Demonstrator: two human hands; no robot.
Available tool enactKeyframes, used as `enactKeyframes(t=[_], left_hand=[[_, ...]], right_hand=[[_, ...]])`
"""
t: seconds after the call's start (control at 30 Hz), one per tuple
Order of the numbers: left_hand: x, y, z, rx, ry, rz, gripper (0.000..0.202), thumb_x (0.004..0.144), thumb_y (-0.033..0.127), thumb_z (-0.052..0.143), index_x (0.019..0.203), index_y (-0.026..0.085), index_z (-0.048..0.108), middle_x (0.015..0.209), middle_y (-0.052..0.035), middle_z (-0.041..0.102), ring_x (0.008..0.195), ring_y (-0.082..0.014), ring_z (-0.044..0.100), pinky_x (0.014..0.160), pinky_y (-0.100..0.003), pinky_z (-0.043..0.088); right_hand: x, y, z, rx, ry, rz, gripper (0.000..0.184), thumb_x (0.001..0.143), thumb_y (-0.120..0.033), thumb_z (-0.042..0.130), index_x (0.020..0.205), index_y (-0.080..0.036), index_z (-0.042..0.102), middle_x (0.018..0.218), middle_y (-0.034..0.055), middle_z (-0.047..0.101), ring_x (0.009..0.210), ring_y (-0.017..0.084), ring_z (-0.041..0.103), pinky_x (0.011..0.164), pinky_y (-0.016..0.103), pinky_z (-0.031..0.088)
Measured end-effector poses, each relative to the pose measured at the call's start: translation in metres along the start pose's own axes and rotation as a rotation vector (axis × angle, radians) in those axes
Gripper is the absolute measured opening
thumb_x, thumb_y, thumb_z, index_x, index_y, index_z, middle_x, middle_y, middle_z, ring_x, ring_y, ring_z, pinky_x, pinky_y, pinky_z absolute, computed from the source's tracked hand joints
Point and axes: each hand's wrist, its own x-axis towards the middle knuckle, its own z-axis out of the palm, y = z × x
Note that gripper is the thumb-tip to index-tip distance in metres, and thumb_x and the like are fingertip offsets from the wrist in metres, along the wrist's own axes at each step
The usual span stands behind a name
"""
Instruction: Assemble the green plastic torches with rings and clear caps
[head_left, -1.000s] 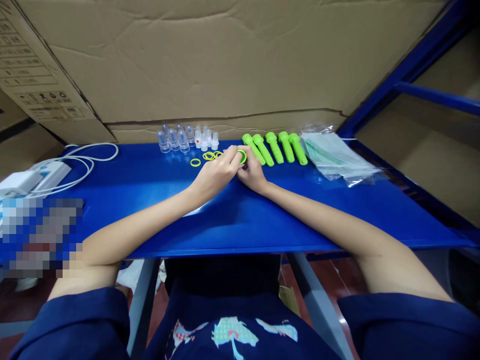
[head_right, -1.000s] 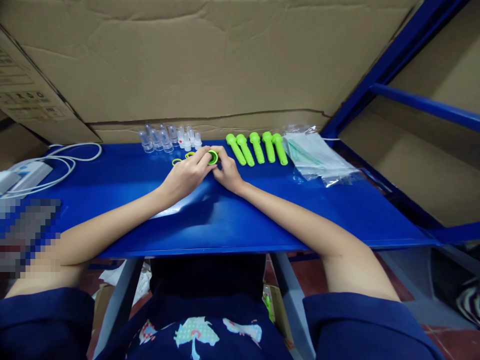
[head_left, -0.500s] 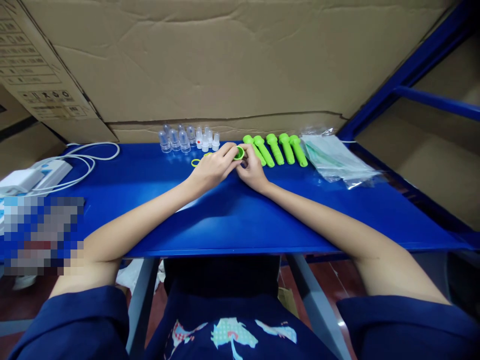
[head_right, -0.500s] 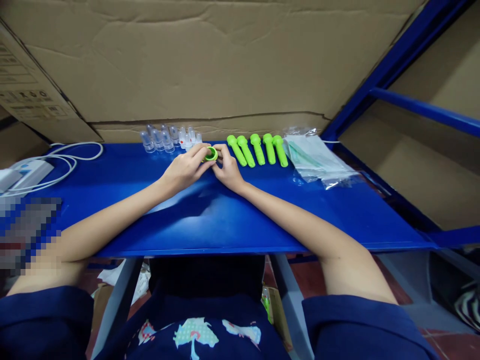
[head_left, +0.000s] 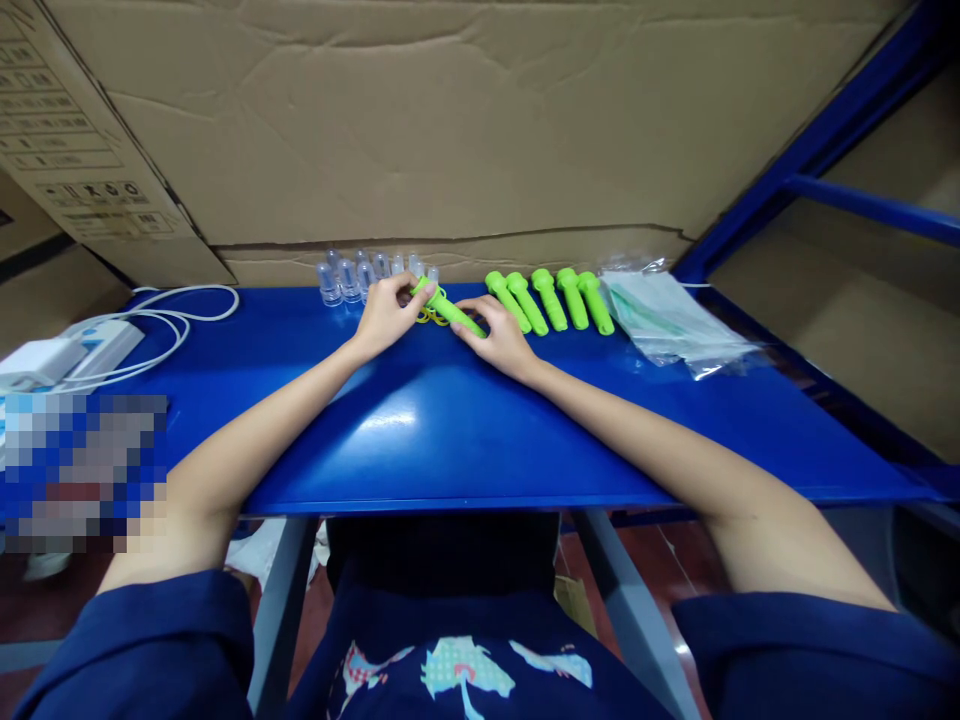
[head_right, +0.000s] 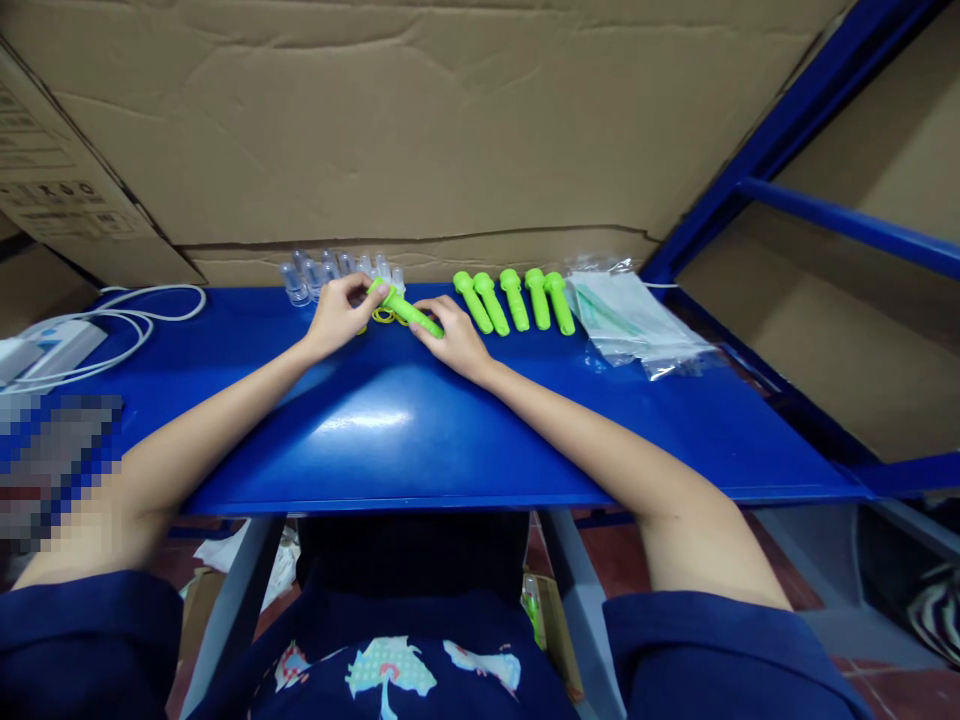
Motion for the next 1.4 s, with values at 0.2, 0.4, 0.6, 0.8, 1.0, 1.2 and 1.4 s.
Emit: enactKeyframes(t=[0.2, 0.4, 0.6, 0.8, 1.0, 1.2, 1.4], left_hand=[[0.002, -0.013, -0.003, -0.025, -0.002, -0.076, 0.052, 0.092, 0.066, 0.058, 0.078, 0.016, 0.064, 0.074, -0.0043, 0.068, 0.07, -0.0154, 0.063, 0.07, -0.029, 0.05], [0.007, -0.035, 0.0, -0.105, -0.011, -0.076, 0.055, 0.096, 0.071, 0.046, 0.093, 0.018, 0.061, 0.082, -0.0057, 0.066, 0.078, -0.0186, 0.065, 0.077, -0.034, 0.052], [0.005, -0.042, 0.005, -0.226, -0.012, -0.003, 0.063, 0.091, 0.08, 0.045, 0.114, 0.022, 0.054, 0.091, -0.006, 0.067, 0.09, -0.0213, 0.069, 0.088, -0.04, 0.055], [0.003, -0.026, 0.004, -0.278, 0.004, 0.111, 0.057, 0.093, 0.072, 0.053, 0.118, 0.021, 0.056, 0.106, -0.0095, 0.07, 0.099, -0.021, 0.071, 0.093, -0.04, 0.056], [0.002, -0.017, 0.006, -0.297, 0.002, 0.173, 0.055, 0.091, 0.067, 0.061, 0.118, 0.019, 0.056, 0.112, -0.011, 0.07, 0.102, -0.0208, 0.072, 0.093, -0.037, 0.057], [0.0, -0.009, 0.006, -0.249, -0.034, 0.129, 0.06, 0.091, 0.07, 0.059, 0.123, 0.02, 0.054, 0.12, -0.0132, 0.069, 0.111, -0.0228, 0.071, 0.092, -0.035, 0.057], [-0.002, 0.003, 0.001, -0.142, -0.079, 0.042, 0.061, 0.096, 0.069, 0.051, 0.133, 0.021, 0.05, 0.126, -0.0145, 0.066, 0.116, -0.0224, 0.068, 0.094, -0.032, 0.056]], right_hand=[[-0.001, -0.01, -0.006, -0.277, -0.214, -0.039, 0.046, 0.095, -0.03, 0.053, 0.135, -0.009, 0.062, 0.113, 0.0175, 0.068, 0.105, 0.031, 0.064, 0.097, 0.045, 0.05], [-0.001, -0.017, -0.006, -0.401, -0.299, -0.042, 0.049, 0.099, -0.031, 0.05, 0.143, -0.009, 0.056, 0.114, 0.0175, 0.069, 0.105, 0.032, 0.065, 0.094, 0.045, 0.049], [0.0, -0.014, -0.008, -0.453, -0.267, -0.015, 0.046, 0.1, -0.033, 0.052, 0.139, -0.009, 0.059, 0.119, 0.0188, 0.067, 0.107, 0.032, 0.064, 0.095, 0.043, 0.049], [0.0, -0.013, -0.009, -0.429, -0.23, -0.001, 0.042, 0.099, -0.032, 0.054, 0.131, -0.007, 0.062, 0.117, 0.0196, 0.068, 0.105, 0.034, 0.064, 0.094, 0.045, 0.05], [-0.001, -0.014, -0.006, -0.405, -0.216, 0.0, 0.041, 0.099, -0.032, 0.055, 0.13, -0.007, 0.061, 0.119, 0.0198, 0.07, 0.108, 0.035, 0.064, 0.096, 0.046, 0.05], [-0.004, -0.014, -0.005, -0.413, -0.194, 0.009, 0.044, 0.098, -0.036, 0.057, 0.13, -0.006, 0.062, 0.114, 0.0204, 0.071, 0.103, 0.035, 0.065, 0.095, 0.045, 0.05], [-0.004, -0.013, -0.005, -0.33, -0.17, 0.002, 0.042, 0.097, -0.036, 0.058, 0.13, -0.01, 0.063, 0.121, 0.0191, 0.071, 0.108, 0.033, 0.065, 0.097, 0.046, 0.05]])
